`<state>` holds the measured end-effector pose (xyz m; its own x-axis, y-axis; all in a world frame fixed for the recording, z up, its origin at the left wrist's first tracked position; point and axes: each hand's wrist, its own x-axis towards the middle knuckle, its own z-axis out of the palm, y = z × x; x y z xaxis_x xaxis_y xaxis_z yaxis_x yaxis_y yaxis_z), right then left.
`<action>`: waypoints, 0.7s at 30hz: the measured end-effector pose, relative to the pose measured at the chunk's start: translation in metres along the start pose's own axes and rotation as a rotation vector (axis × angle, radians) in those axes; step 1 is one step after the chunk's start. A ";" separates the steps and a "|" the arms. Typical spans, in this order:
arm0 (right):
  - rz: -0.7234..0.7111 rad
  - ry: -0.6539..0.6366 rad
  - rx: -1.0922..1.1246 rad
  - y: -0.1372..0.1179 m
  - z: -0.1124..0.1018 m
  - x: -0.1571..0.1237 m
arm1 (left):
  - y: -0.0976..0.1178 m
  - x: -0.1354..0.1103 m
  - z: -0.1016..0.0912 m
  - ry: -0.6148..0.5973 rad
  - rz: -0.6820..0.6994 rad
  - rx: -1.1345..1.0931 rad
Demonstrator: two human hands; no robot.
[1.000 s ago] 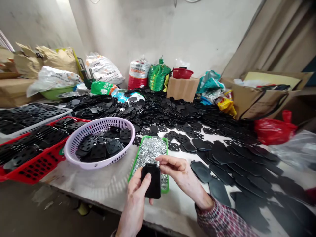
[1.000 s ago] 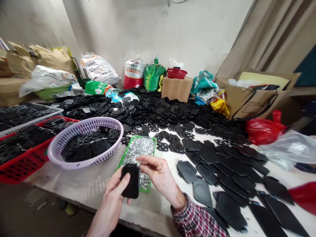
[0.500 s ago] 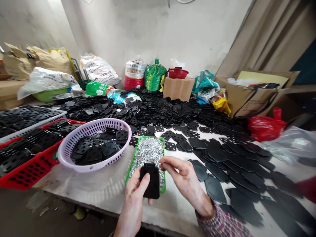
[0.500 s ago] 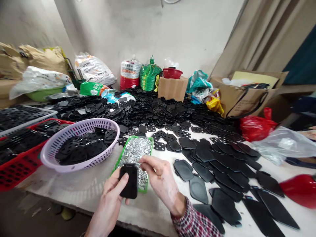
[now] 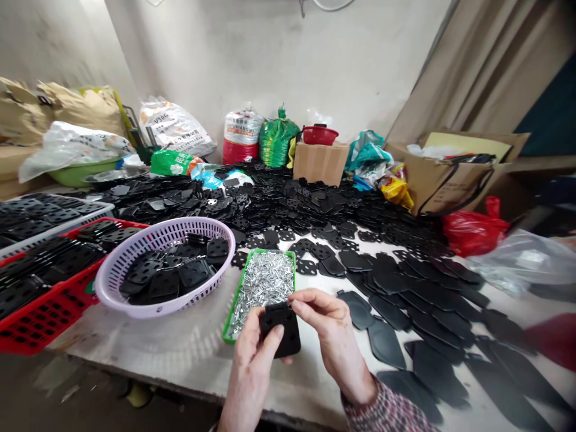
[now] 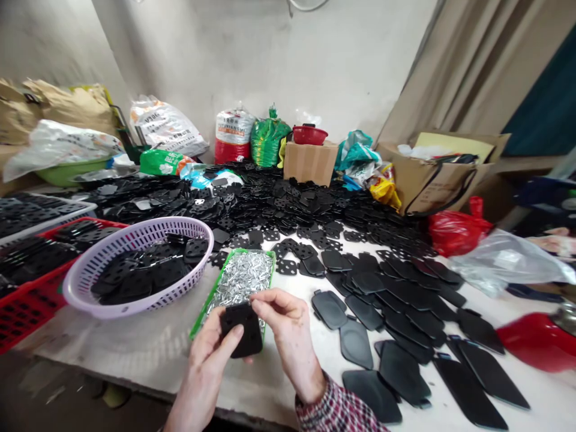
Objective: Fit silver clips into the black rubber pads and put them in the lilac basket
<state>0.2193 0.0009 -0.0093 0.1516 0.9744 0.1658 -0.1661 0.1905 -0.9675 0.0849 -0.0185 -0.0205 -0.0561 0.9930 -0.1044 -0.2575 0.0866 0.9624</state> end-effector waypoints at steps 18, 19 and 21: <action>-0.056 0.113 -0.017 0.014 0.011 -0.015 | 0.001 -0.006 -0.002 0.061 0.027 0.070; -0.092 0.117 -0.079 0.014 0.012 -0.017 | 0.001 -0.006 -0.003 0.062 0.017 0.065; -0.179 0.128 -0.197 0.014 0.013 -0.019 | 0.002 -0.006 -0.002 0.076 -0.005 0.039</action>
<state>0.2011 -0.0138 -0.0233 0.2849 0.9021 0.3240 0.0645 0.3192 -0.9455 0.0827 -0.0242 -0.0180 -0.1281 0.9837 -0.1265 -0.2201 0.0962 0.9707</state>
